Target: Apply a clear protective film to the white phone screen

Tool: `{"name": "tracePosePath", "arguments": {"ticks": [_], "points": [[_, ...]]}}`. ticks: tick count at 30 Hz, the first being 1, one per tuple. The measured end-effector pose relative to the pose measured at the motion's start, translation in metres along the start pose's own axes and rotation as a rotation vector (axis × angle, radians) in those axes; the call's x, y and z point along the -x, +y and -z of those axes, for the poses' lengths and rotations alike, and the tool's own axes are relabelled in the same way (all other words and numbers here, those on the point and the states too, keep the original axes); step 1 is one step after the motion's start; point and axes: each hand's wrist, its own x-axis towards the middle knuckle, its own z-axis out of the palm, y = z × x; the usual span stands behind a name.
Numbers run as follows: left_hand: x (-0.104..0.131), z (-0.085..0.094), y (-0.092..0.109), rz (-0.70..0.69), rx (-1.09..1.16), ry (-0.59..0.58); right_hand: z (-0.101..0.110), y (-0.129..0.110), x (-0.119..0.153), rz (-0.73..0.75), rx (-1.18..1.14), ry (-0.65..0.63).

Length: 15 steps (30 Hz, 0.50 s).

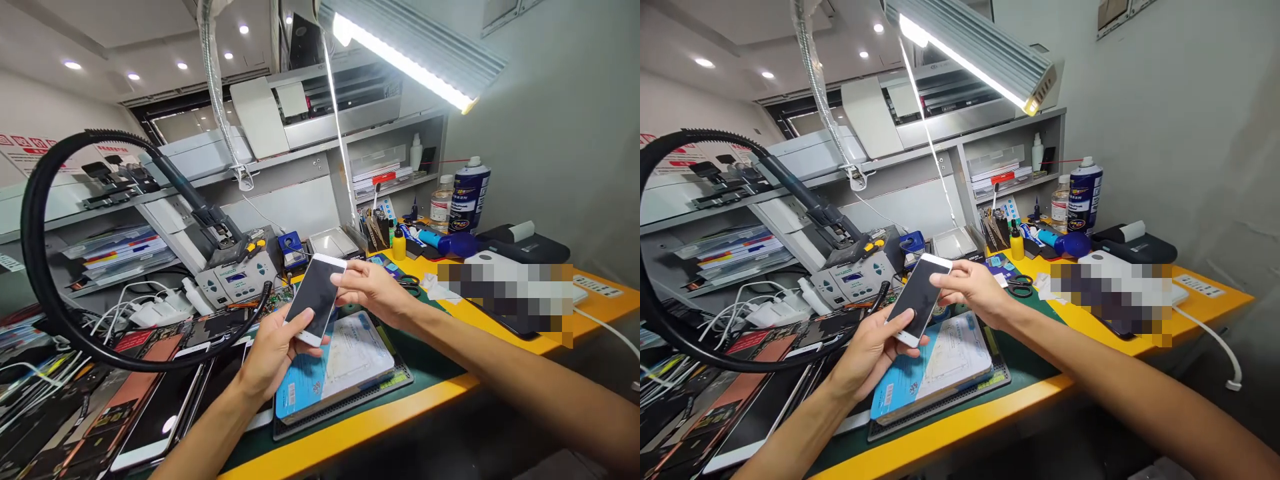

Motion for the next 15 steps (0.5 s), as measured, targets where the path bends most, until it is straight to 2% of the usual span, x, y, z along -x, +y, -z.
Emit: {"name": "tracePosePath", "arguments": {"ticks": [3, 6, 10, 15], "points": [[0.002, -0.016, -0.007, -0.032, 0.077, -0.014, -0.008, 0.012, 0.004, 0.141, 0.086, 0.006], [0.008, -0.019, -0.015, -0.058, 0.083, -0.033, -0.009, 0.018, 0.005, 0.199, 0.177, -0.036], [0.017, -0.013, -0.023, -0.051, 0.02, -0.07, -0.004, 0.012, 0.003, 0.155, 0.169, 0.017], [0.022, -0.012, -0.022, -0.025, -0.004, -0.092, 0.002, -0.001, 0.0, 0.086, 0.238, 0.028]]}}
